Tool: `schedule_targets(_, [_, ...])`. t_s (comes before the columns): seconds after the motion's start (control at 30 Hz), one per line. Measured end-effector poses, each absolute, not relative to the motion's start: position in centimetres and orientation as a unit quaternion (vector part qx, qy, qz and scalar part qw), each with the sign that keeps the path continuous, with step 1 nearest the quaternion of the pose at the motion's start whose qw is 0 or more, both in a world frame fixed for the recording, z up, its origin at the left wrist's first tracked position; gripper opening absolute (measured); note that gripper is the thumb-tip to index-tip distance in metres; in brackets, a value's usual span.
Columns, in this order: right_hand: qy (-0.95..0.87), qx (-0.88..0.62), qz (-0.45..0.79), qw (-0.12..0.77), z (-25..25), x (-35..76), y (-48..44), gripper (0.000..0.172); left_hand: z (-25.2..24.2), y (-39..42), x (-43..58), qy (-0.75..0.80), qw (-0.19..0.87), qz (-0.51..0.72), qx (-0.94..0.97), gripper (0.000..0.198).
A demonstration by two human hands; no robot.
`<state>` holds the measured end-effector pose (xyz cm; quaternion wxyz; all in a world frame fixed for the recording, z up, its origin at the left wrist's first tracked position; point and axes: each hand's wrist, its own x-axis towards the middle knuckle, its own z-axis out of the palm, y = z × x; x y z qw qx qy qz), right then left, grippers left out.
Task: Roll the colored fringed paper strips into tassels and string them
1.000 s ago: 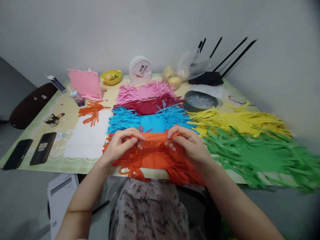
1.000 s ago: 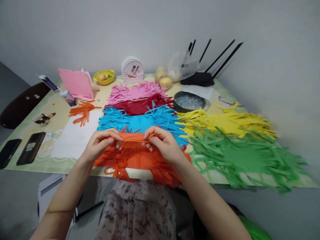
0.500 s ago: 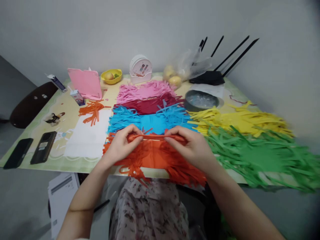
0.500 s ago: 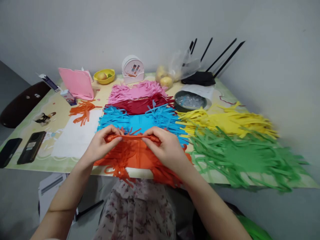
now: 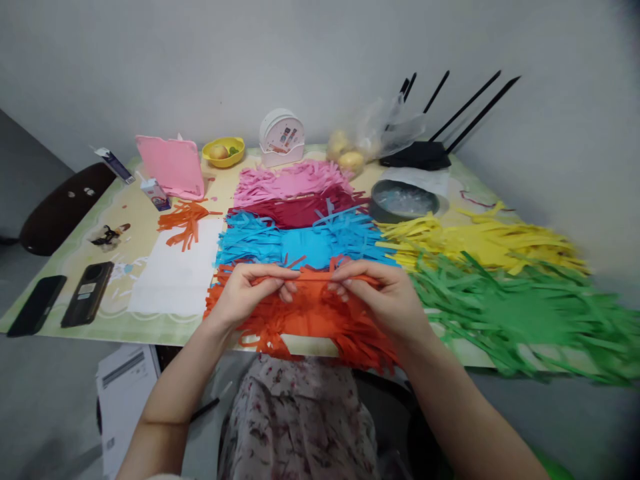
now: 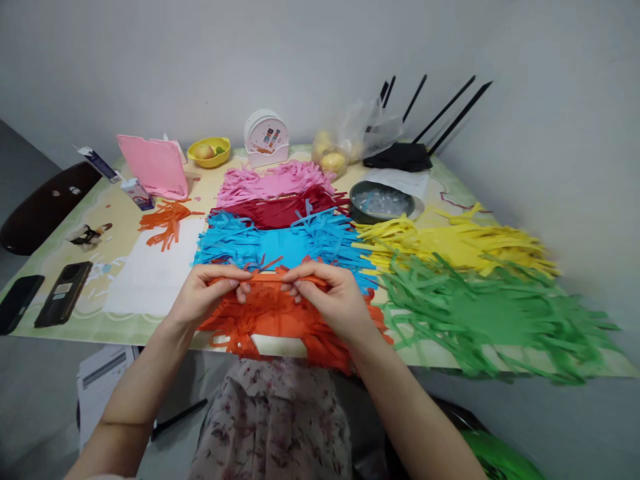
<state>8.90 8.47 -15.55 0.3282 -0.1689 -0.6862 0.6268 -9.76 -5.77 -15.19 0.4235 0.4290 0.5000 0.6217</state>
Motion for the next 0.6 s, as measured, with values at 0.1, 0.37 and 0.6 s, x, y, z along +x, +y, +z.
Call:
schedule_targets(0.1, [-0.705,-0.168,0.611,0.320,-15.5,9.1,8.4,0.016,-15.1,-5.9,-9.7,0.498,0.428,0.615,0.436,0.017])
schedule_targets(0.37, [-0.837,-0.219,0.375,0.334,-14.5,9.3,7.5,0.021,-14.3,-6.2,-8.8,0.654,0.180,0.490,0.547,0.019])
schedule_targets(0.6, [-0.764,-0.237,0.523,0.294,-14.7,9.0,7.5,0.008,-14.4,-6.1,-8.5,0.627,0.299,0.546,0.468,0.012])
